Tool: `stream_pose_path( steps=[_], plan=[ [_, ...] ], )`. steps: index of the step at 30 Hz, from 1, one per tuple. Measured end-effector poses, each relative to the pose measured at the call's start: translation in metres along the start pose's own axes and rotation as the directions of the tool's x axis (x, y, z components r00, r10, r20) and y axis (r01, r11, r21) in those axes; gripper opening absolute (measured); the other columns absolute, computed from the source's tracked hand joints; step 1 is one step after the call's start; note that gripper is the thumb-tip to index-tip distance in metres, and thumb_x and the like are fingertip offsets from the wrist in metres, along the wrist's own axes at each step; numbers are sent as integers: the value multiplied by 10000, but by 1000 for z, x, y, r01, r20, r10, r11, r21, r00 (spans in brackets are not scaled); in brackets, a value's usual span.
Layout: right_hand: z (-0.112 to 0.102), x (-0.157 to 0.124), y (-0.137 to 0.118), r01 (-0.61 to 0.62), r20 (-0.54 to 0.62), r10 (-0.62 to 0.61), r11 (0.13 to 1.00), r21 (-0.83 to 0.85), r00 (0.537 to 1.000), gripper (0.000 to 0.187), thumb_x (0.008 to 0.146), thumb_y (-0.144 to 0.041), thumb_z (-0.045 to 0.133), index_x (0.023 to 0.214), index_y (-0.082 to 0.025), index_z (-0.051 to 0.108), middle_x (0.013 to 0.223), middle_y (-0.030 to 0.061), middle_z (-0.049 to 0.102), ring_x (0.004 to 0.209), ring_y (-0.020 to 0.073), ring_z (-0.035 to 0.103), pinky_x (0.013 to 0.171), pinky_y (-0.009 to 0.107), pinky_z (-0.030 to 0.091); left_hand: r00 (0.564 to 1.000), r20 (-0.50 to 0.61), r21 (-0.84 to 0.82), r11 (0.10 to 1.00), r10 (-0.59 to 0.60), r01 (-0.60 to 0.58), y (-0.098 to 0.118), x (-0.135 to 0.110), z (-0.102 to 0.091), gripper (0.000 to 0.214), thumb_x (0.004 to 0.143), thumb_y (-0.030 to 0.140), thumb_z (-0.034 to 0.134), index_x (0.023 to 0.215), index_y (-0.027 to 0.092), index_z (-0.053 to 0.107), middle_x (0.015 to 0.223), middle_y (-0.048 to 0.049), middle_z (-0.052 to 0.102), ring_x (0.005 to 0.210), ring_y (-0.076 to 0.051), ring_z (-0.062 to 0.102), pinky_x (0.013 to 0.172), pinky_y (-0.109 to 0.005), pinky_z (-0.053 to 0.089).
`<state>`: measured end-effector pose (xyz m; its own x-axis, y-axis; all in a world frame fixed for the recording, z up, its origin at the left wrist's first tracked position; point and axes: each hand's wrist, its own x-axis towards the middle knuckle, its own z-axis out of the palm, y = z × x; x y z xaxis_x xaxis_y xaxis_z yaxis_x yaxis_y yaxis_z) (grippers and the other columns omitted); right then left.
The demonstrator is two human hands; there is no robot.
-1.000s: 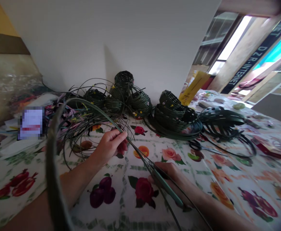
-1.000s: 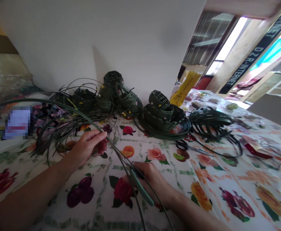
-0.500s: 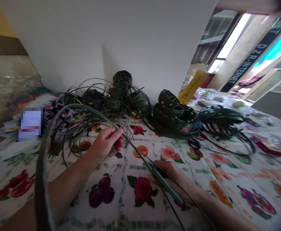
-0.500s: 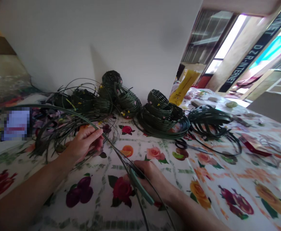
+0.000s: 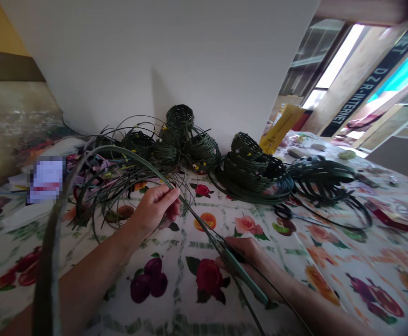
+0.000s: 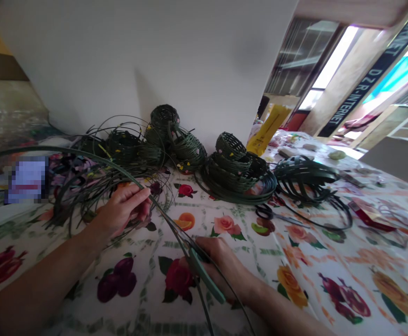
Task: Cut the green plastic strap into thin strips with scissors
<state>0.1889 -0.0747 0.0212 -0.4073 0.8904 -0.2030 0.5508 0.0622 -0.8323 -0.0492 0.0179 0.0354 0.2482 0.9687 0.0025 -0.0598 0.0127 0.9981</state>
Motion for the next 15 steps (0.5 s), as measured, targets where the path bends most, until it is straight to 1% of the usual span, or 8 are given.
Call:
stream_pose_path(
  steps=[5, 9, 11, 15],
  plan=[
    [4, 0, 2, -43, -17, 42, 999, -32, 999, 353, 910, -453, 547, 697, -184, 466, 639, -40, 481, 601, 112, 401, 516, 210, 316, 1000, 8, -6, 1000, 4, -4, -2, 0, 0, 295, 817, 380, 639, 643, 148, 583, 492, 9, 598, 397, -82, 525, 400, -182, 389],
    [4, -2, 1, 0, -73, -6, 997, -78, 997, 329, 895, -451, 556, 710, -194, 470, 663, -30, 501, 642, 134, 428, 538, 219, 333, 998, 49, -45, 998, -39, 41, -6, 0, 3, 317, 823, 405, 627, 639, 155, 563, 472, 10, 587, 375, -91, 518, 355, -181, 328],
    [5, -2, 2, 7, -88, -13, 997, -76, 996, 320, 902, -440, 549, 710, -198, 463, 665, -33, 492, 644, 135, 422, 541, 222, 332, 997, 55, -57, 997, -49, 52, -7, -1, 6, 321, 822, 407, 629, 636, 155, 558, 466, 11, 584, 373, -92, 517, 354, -181, 324],
    [8, -1, 7, 9, -90, -13, 999, -41, 996, 331, 912, -435, 551, 711, -197, 440, 649, -50, 436, 621, 119, 375, 535, 216, 320, 998, 31, -67, 996, -50, 52, -7, -2, 7, 314, 811, 408, 639, 641, 154, 564, 456, 13, 578, 367, -89, 507, 344, -178, 303]
  ],
)
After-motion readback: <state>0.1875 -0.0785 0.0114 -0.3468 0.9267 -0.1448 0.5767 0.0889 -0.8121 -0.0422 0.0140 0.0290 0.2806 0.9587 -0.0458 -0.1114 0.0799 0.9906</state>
